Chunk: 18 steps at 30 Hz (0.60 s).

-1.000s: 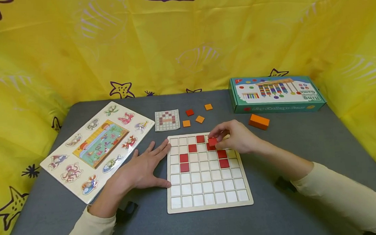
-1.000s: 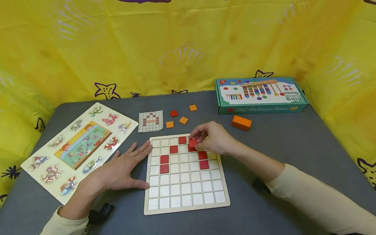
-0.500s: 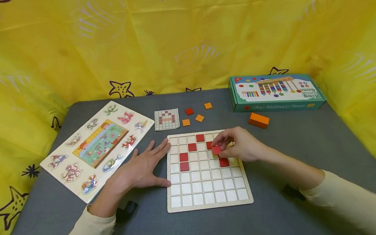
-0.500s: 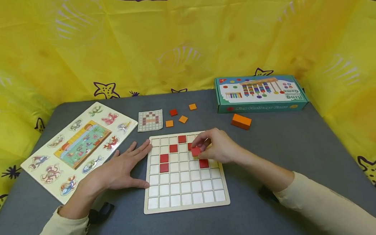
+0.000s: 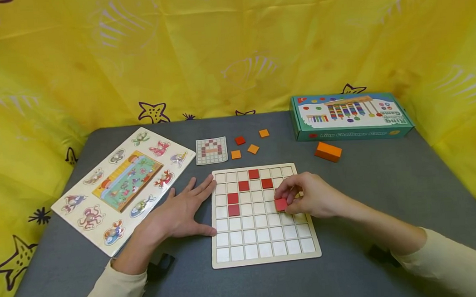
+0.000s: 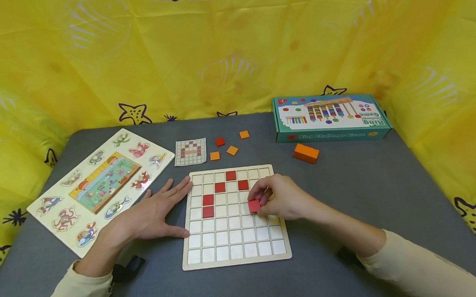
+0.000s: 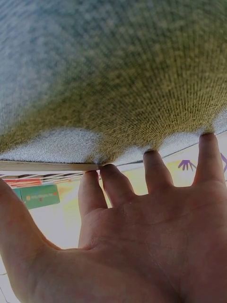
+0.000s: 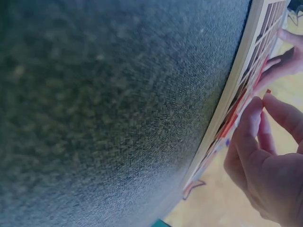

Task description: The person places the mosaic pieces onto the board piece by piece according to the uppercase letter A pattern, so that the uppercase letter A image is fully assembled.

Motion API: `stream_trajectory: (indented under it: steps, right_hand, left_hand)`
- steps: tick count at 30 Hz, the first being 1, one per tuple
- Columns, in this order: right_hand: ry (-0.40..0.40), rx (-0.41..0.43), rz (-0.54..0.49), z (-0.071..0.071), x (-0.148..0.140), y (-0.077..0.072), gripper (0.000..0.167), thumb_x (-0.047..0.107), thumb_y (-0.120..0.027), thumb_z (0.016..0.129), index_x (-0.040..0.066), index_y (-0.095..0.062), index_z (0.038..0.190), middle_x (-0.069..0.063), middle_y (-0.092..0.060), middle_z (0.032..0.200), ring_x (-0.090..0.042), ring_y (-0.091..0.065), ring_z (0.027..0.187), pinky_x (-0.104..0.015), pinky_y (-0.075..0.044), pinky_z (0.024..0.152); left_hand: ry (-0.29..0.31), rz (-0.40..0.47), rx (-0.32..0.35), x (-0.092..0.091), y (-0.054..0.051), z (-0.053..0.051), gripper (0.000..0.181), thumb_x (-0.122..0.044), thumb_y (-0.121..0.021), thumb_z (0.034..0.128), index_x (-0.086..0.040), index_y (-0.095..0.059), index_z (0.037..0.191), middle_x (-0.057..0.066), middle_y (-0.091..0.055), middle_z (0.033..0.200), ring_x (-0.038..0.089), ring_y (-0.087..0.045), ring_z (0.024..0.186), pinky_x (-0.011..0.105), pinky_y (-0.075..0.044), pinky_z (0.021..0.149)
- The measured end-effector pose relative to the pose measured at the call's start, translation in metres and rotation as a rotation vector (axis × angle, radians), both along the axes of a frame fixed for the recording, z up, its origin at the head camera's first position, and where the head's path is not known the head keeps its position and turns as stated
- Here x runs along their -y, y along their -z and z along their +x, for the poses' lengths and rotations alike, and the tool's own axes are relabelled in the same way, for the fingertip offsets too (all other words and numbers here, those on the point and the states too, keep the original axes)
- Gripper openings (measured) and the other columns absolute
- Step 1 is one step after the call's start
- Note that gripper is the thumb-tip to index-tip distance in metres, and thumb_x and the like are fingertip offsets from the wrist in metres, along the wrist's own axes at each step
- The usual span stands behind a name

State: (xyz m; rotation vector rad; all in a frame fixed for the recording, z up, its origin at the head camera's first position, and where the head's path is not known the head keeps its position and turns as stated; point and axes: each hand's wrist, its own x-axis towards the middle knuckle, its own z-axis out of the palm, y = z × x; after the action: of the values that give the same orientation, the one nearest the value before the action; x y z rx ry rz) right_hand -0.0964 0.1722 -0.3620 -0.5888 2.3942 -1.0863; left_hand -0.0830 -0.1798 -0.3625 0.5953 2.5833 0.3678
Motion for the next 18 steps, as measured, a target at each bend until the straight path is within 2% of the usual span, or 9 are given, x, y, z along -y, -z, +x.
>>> stream_trajectory:
  steps: [18]
  right_hand:
    - [-0.005,0.004,0.038,0.016,-0.007,-0.002,0.026,0.001,-0.084,0.078,0.014,-0.075,0.099,0.002,-0.068,0.086,-0.015,-0.061,0.079,-0.024,-0.052,0.069]
  left_hand:
    - [0.0,0.001,-0.001,-0.001,-0.001,0.0,0.117,-0.064,-0.083,0.079,-0.02,-0.02,0.168,0.001,-0.01,0.177,0.048,-0.01,0.16,0.085,-0.013,0.112]
